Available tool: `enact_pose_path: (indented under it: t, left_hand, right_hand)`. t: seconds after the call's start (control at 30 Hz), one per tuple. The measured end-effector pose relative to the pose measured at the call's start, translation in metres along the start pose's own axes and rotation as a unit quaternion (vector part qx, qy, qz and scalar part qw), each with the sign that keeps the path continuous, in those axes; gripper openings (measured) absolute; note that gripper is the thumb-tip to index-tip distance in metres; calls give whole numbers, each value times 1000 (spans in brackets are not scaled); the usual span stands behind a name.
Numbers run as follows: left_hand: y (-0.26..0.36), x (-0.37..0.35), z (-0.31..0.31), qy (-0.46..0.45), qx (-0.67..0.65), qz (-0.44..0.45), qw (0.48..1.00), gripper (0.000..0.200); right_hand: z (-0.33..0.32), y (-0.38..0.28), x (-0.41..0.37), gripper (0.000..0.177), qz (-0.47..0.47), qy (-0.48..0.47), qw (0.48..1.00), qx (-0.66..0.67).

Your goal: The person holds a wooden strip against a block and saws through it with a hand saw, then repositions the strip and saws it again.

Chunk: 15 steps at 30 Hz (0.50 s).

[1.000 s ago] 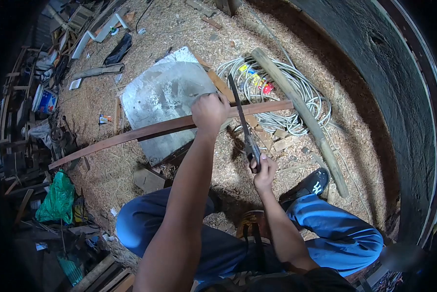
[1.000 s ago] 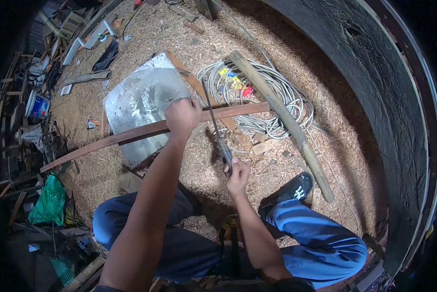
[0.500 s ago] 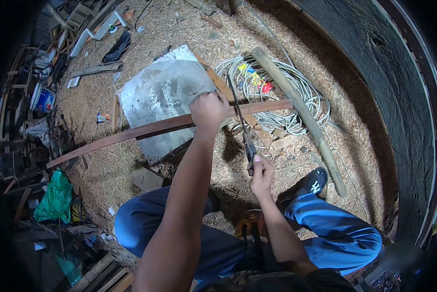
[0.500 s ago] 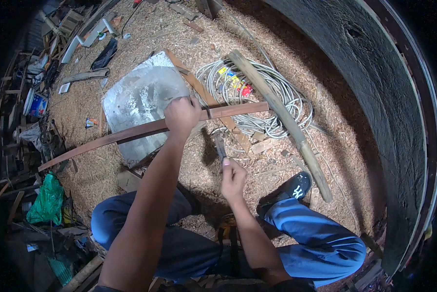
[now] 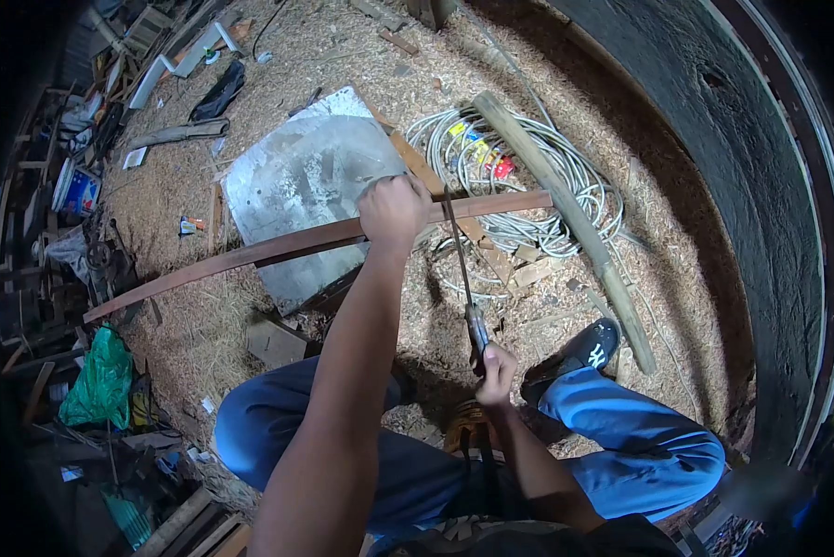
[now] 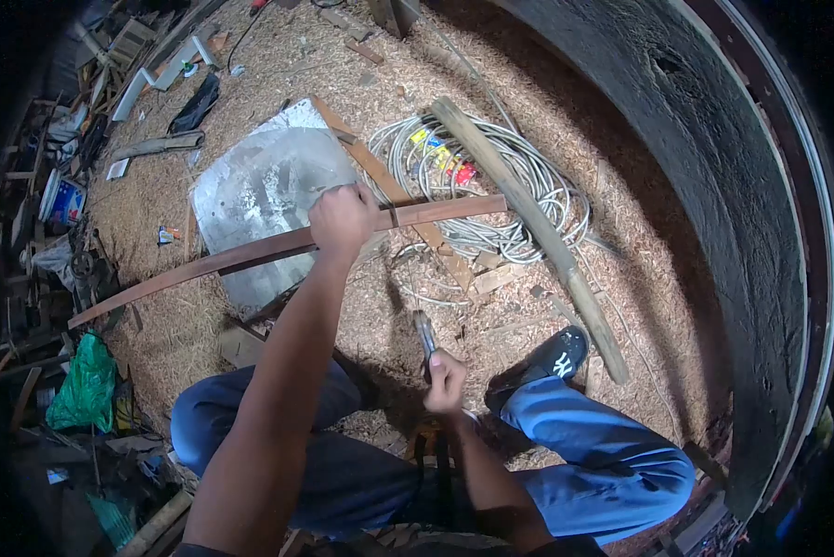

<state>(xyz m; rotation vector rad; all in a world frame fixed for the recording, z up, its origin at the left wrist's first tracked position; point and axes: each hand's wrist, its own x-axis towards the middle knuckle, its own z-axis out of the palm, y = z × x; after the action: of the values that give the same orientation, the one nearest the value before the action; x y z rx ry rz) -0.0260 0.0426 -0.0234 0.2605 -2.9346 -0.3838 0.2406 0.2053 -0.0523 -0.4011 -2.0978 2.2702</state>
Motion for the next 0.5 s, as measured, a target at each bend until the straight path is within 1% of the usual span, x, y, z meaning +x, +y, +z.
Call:
enact_pose_path:
  t: [0.13,0.17,0.27,0.3,0.4,0.43,0.47,0.5]
  left_hand:
    - [1,2,-2,-2,2,3,1000,36]
    - [1,2,-2,4,5,8,1000,36]
    - [-3,-1,6,15,5,17,1000,35]
    - [-3,-1,7,29,5,22,999,35]
    - [-3,0,6,22,3,6,1000,35]
    - [-4,0,5,23,4,7,1000,35]
    - [-4,0,6,21,6,9,1000,35]
    - [-2,0,6,19,7,10,1000,35]
  right_hand:
    - [-6,-8,-1,43,-19,5,999,-28]
    - [-4,-8,1,44,-2,11,1000,-8]
    - [14,-8,26,45,10,19,1000,-19]
    - [27,-20,36,45,5,43,999,-25]
    - [26,-21,26,47,34,22,999,-5]
    - [25,-10,11,48,37,62,997,-5]
    - [18,1,-1,48,37,61,997,-5]
    - [6,13,-11,48,8,47,999,-4]
